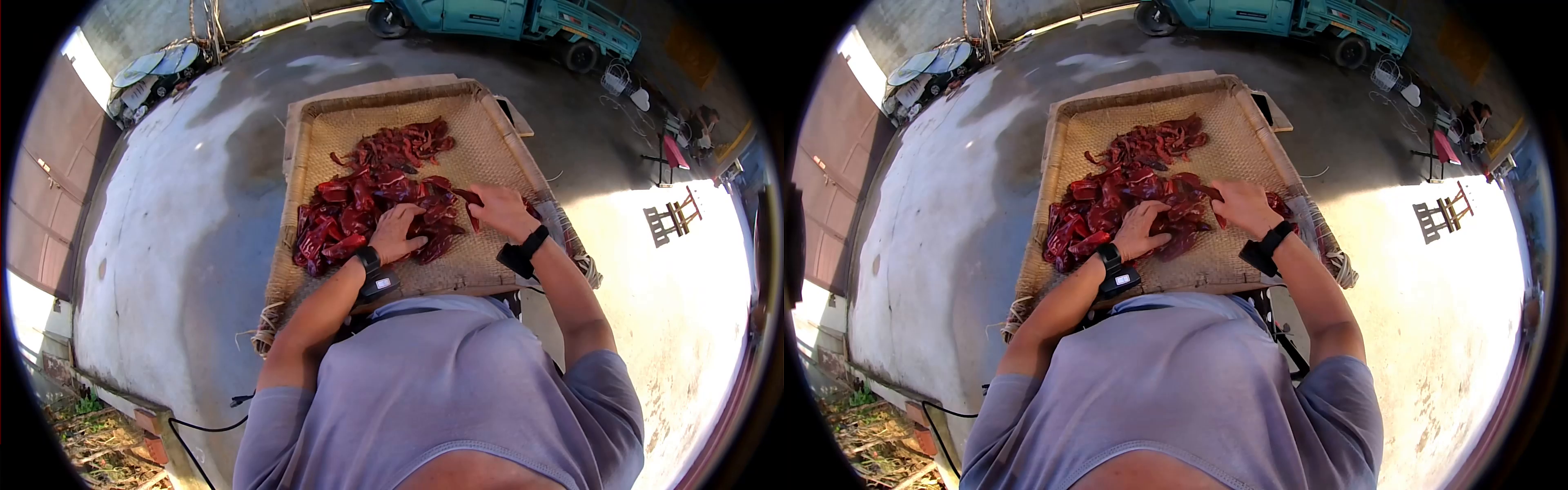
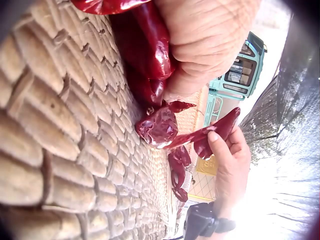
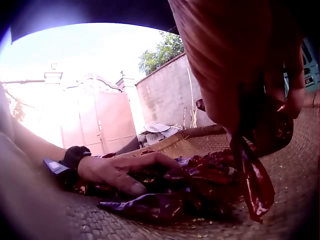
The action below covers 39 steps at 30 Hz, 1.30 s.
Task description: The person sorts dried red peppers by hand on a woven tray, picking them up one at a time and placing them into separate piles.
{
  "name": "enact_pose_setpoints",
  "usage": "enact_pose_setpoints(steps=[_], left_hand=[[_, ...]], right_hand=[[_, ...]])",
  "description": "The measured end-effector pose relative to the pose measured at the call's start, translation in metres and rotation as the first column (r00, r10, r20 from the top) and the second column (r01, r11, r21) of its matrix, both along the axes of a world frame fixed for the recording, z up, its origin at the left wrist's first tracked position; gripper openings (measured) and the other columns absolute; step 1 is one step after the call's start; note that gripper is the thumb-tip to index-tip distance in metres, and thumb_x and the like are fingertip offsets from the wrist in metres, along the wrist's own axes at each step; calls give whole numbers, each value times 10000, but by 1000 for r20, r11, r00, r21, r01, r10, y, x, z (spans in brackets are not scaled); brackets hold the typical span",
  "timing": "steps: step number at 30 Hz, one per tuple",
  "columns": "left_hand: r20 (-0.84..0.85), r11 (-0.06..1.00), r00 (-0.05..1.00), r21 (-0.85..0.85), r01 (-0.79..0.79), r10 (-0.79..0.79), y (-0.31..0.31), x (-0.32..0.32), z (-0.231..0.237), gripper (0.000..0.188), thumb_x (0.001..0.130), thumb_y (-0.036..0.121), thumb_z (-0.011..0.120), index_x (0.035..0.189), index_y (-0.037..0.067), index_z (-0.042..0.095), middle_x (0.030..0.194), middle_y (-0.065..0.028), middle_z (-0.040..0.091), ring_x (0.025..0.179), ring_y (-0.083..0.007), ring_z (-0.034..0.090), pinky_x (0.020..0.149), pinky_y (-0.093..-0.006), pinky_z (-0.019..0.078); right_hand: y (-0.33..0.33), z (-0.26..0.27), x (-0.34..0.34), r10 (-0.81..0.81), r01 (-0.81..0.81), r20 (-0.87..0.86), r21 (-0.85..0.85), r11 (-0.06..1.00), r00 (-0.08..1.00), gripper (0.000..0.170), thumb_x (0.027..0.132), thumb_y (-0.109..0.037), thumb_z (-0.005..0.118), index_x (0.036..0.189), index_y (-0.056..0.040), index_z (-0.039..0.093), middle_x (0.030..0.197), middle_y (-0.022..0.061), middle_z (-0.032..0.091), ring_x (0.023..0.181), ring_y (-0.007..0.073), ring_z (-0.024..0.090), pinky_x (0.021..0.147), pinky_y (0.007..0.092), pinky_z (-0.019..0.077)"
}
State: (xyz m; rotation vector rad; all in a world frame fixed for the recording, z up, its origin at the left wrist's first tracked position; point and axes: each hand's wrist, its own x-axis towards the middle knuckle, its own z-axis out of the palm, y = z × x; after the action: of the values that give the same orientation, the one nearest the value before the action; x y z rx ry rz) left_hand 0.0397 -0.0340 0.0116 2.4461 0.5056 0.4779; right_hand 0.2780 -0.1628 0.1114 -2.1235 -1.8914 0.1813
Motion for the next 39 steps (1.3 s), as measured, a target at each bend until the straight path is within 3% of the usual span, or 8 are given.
enact_pose_setpoints(steps=[3, 9, 17, 23, 24, 29, 34, 39], left_hand=[[-11, 1000, 1000, -6, -21, 21, -1, -1, 0, 648, 831, 390, 704, 1362, 106, 466, 1369, -116, 438, 1303, -328, 407, 1087, -468, 298], [20, 999, 999, 5, -35, 35, -1, 0, -2, 657, 809, 370, 711, 1357, 96, 472, 1332, -124, 463, 1279, -325, 427, 1074, -461, 307], [3, 1000, 1000, 13, -27, 27, -2, 0, 4, 669, 810, 365, 710, 1375, 104, 466, 1328, -132, 460, 1272, -328, 427, 1080, -457, 302], [-31, 999, 999, -18, -28, 27, -2, 1, 5, 665, 808, 374, 704, 1378, 118, 475, 1372, -119, 449, 1307, -335, 407, 1100, -462, 287], [-40, 999, 999, -23, -37, 36, -3, 0, 5, 662, 810, 374, 704, 1377, 118, 477, 1376, -117, 446, 1310, -335, 405, 1101, -461, 287], [-37, 1000, 999, -14, -24, 23, -1, -1, 3, 665, 819, 381, 705, 1390, 130, 474, 1399, -112, 429, 1328, -334, 387, 1114, -465, 282], [-90, 997, 996, -74, -29, 22, -3, 0, 8, 672, 854, 408, 683, 1428, 160, 435, 1437, -114, 374, 1356, -352, 330, 1133, -506, 250], [-86, 996, 996, -87, -20, 13, -1, -1, 5, 677, 854, 420, 674, 1433, 166, 431, 1447, -114, 367, 1362, -353, 322, 1138, -515, 238]], right_hand=[[17, -7, -11, -31, 17, 99, 141, 990, 995, 285, 849, -241, 626, 1069, -64, 589, 992, 153, 662, 935, 379, 627, 779, 504, 486], [22, -35, -19, 219, -221, -123, -1, 975, 968, 347, 873, -262, 638, 1151, -66, 574, 1056, 169, 661, 959, 403, 623, 797, 503, 486], [45, -29, -11, -34, 7, 134, 191, 982, 990, 398, 963, -305, 567, 1301, -96, 542, 1179, 148, 624, 1106, 368, 568, 870, 487, 494], [55, -61, -18, 113, -128, -92, -175, 976, 989, 436, 1002, -355, 509, 1354, -99, 521, 1228, 165, 594, 1152, 359, 531, 971, 473, 435], [50, -56, -18, 117, -119, -91, -25, 993, 989, 400, 996, -345, 513, 1306, -95, 552, 1212, 162, 602, 1132, 370, 546, 946, 472, 449], [17, -9, 23, 14, -12, 144, -19, 1000, 989, 277, 901, -220, 571, 1128, -78, 644, 1103, 140, 655, 1040, 373, 604, 885, 498, 481], [-10, -3, 65, -277, 373, 351, -245, 895, 894, 295, 832, -108, 590, 1112, -112, 682, 1092, 176, 681, 1069, 350, 639, 873, 505, 502], [-19, -31, 77, -318, 359, 259, -130, 924, 912, 242, 761, -157, 678, 990, -80, 684, 1014, 160, 692, 1000, 368, 654, 818, 499, 523]])
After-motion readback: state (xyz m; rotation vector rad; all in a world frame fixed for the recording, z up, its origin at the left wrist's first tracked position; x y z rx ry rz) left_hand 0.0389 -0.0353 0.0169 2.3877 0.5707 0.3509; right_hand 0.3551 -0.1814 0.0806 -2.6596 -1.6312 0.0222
